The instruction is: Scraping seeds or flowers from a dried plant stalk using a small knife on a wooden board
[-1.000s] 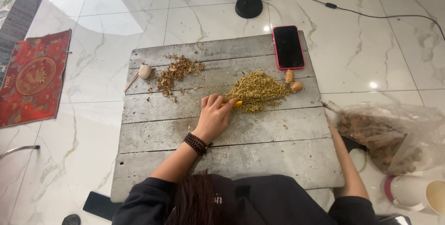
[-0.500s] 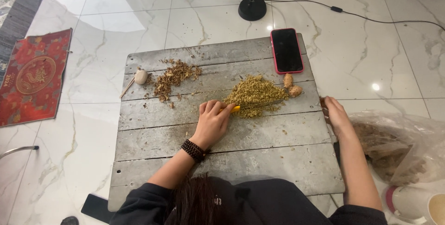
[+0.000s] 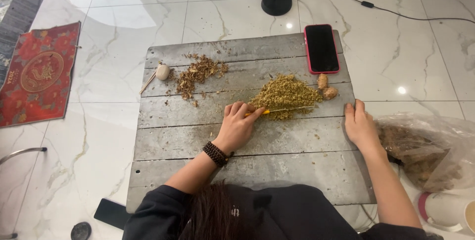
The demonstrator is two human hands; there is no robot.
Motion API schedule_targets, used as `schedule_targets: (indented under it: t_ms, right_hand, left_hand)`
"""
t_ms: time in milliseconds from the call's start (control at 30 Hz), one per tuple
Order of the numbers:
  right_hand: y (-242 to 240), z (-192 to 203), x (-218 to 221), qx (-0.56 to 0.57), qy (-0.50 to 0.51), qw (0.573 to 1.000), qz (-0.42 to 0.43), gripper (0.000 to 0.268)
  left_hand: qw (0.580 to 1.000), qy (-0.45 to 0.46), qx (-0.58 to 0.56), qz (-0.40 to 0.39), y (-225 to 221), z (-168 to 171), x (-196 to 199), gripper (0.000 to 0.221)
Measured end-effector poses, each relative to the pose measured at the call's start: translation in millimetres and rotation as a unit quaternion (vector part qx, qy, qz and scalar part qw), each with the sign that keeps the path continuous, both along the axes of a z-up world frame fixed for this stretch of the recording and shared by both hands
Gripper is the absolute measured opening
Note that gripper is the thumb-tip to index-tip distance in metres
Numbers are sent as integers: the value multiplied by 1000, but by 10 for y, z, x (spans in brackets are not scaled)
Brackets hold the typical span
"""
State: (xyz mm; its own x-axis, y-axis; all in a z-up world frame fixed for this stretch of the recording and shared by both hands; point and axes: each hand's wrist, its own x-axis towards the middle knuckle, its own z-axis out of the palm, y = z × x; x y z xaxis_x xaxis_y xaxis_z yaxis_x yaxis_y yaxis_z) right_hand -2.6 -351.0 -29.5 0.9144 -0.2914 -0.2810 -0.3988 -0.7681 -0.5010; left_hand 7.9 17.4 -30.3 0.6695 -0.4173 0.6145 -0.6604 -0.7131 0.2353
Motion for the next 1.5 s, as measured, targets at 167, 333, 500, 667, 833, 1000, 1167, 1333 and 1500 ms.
schedule_targets:
  t_ms: [167,333,500,667,833,1000,1167,1333,1500]
  right_hand:
    - [55,53,-187,3,-17,1000,-2,58]
    - [102,-16,-286,-11,-51,998,28,56]
    - [207,57,-229,-4,-67,997,38,56]
    - [231,104,-259,-5,-70,997,37,54]
    - [392,507,-445,7,-67,997,31,59]
    - [368,519,-556,-9,-90,996,7,47]
    - [444,650,-552,-2,-68,998,5,56]
    - [368,465,-529,3,-45,999,16,60]
    - [257,337,-565,-6,-31,999,-4,58]
  left_hand:
    - [1000,11,7,-17,27,-80,-60,32]
    - [1000,10,9,-17,92,-179,-144,31]
    - [999,39,6,-7,161,-205,-106,33]
    - [1000,21,-7,-5,182,-80,-237,34]
    - [1000,16,-17,-8,238,59,-334,35]
    - [998,54,9,-11,305,178,-385,38]
    - [999,38,-6,-17,318,78,-356,39]
    - [999,20,-21,-20,316,-23,-339,34]
    - [1000,15,-14,-18,270,-180,-260,32]
